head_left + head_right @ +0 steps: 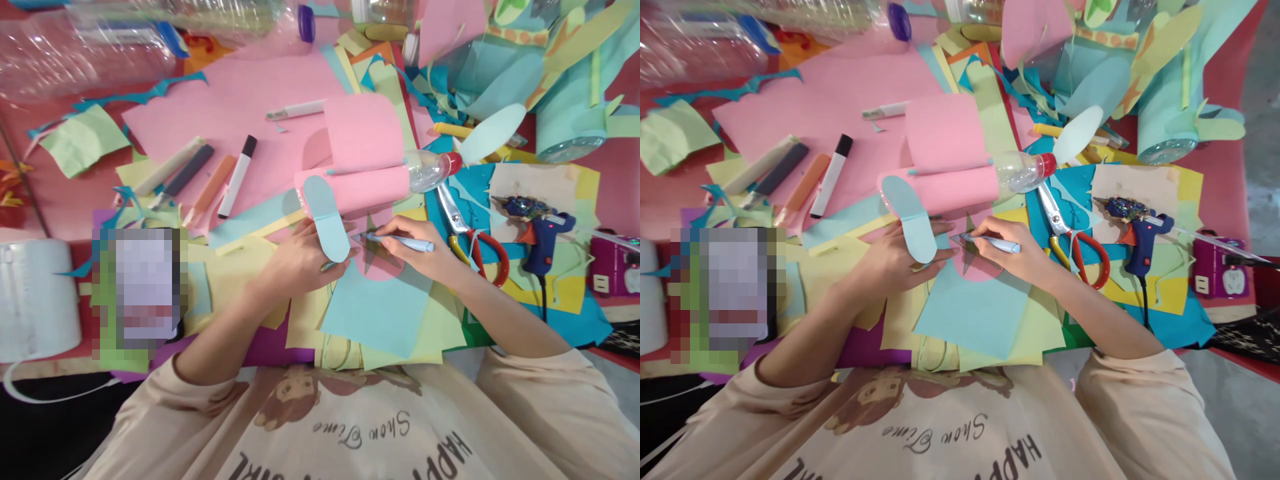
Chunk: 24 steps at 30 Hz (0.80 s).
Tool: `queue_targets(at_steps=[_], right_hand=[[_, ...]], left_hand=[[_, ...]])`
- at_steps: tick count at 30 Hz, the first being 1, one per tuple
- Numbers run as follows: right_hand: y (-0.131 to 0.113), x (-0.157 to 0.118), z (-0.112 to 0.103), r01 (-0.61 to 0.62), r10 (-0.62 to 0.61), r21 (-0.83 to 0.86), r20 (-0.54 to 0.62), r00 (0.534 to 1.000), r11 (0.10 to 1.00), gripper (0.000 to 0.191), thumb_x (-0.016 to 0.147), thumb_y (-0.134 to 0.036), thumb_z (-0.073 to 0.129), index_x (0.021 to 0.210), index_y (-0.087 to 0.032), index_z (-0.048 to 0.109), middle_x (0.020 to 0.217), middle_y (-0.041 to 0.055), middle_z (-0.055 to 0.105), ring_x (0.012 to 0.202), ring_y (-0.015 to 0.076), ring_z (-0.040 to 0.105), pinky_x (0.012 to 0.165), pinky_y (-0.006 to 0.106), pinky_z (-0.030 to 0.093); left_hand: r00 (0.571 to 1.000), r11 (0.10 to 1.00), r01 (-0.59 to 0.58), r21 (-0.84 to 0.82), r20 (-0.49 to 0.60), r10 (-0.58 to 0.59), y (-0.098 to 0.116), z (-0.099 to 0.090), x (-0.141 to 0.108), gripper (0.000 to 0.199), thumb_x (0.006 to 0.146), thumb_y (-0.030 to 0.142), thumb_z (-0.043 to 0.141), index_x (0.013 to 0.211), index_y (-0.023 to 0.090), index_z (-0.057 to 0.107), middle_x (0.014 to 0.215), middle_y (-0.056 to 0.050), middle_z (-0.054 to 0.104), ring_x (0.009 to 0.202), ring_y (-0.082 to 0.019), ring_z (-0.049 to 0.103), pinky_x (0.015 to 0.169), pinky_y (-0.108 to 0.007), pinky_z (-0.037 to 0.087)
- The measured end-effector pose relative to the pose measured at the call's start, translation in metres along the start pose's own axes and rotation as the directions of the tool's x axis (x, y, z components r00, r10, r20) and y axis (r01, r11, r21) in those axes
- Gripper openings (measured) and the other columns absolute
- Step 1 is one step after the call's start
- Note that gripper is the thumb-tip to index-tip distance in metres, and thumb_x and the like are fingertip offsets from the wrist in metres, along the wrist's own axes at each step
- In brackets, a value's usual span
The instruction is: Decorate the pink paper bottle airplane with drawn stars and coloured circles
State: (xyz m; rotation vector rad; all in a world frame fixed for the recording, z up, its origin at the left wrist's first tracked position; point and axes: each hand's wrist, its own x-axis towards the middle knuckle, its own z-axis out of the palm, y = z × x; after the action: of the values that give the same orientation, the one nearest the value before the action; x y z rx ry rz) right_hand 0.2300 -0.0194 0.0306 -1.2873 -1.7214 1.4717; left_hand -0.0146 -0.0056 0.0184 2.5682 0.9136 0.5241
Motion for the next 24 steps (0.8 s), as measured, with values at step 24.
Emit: queue_targets(at_steps=[24], right_hand=[[-0.0032,0.0017,0.0013,0.012,0.000,0.109,-0.108,0.994,0.994,0.021,0.087,-0.037,0.061,0.081,-0.017,0.060,0.066,-0.0003,0.062,0.055,0.0098,0.056,0.051,0.023,0.042]], left_hand=[[1.000,1.000,-0.005,0.004,0.006,0.005,-0.0007,0.0004,-0.0006,0.026,0.089,0.026,0.051,0.102,0.020,0.073,0.116,-0.010,0.070,0.108,-0.029,0.065,0.090,-0.046,0.051]])
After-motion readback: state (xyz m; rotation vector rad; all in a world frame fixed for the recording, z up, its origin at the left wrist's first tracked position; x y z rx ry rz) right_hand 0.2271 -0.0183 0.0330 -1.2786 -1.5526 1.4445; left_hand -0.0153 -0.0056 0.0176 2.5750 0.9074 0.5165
